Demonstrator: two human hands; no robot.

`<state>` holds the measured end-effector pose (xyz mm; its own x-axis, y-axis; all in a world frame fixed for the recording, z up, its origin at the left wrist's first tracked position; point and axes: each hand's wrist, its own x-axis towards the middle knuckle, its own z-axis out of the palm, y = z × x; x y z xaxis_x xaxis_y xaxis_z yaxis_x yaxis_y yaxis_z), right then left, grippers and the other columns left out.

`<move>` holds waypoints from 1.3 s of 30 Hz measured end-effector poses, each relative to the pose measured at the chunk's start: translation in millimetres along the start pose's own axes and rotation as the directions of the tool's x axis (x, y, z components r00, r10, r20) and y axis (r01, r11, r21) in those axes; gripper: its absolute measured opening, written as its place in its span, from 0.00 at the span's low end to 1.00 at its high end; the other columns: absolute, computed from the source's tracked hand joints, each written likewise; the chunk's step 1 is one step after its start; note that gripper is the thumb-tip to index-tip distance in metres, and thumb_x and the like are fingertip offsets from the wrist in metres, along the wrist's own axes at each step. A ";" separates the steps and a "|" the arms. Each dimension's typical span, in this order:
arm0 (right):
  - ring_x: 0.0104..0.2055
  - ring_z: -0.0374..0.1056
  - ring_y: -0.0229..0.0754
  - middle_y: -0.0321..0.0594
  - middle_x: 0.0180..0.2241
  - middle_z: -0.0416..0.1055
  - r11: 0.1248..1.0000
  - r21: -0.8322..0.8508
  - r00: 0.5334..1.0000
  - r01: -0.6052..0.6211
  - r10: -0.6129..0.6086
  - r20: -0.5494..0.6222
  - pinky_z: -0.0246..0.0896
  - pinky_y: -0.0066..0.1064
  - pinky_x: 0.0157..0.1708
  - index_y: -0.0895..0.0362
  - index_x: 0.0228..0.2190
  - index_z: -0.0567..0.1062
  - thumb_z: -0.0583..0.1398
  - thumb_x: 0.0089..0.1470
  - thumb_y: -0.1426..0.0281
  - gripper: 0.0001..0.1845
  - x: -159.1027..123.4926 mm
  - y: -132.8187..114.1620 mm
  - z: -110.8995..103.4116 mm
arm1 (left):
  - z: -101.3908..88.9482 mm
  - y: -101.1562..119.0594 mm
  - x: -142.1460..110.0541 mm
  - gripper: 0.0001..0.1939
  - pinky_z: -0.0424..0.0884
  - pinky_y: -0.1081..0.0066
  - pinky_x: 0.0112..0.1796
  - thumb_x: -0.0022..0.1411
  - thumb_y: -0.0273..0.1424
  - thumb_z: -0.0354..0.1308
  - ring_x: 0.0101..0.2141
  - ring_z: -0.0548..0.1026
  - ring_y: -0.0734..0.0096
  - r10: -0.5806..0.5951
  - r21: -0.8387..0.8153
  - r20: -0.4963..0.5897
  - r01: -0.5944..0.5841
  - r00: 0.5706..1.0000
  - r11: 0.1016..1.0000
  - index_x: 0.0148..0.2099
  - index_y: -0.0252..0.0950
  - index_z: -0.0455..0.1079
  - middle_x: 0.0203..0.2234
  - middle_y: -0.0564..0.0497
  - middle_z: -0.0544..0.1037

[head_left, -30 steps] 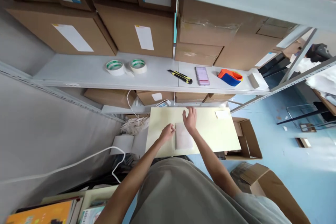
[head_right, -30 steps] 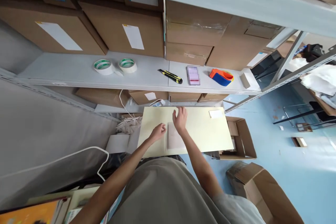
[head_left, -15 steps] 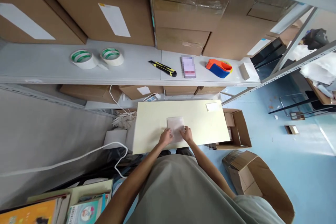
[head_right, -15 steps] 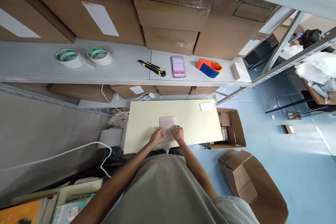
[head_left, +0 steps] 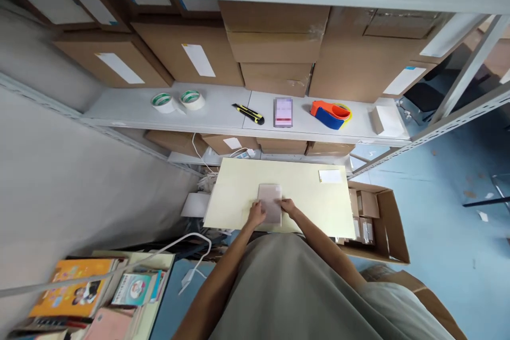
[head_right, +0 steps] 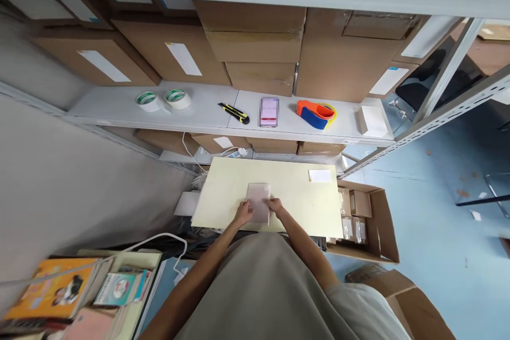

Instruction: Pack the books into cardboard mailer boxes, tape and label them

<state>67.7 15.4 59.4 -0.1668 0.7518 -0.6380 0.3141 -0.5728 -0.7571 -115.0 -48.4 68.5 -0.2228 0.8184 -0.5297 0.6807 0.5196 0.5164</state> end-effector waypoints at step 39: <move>0.66 0.81 0.59 0.50 0.61 0.86 0.710 0.211 0.740 0.672 -0.651 -0.168 0.86 0.48 0.59 0.51 0.59 0.86 0.78 0.54 0.39 0.42 -158.9 -184.7 -119.8 | -116.4 237.2 -121.7 0.16 0.83 0.61 0.48 0.74 0.46 0.71 0.46 0.89 0.48 0.350 -0.260 -0.656 -0.636 0.668 0.726 0.52 0.42 0.91 0.44 0.45 0.92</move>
<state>148.2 40.9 317.5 -0.1710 0.9843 0.0442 -0.0866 0.0297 -0.9958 -7.7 3.8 333.7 -0.3683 0.8901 0.2684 0.4546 -0.0794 0.8872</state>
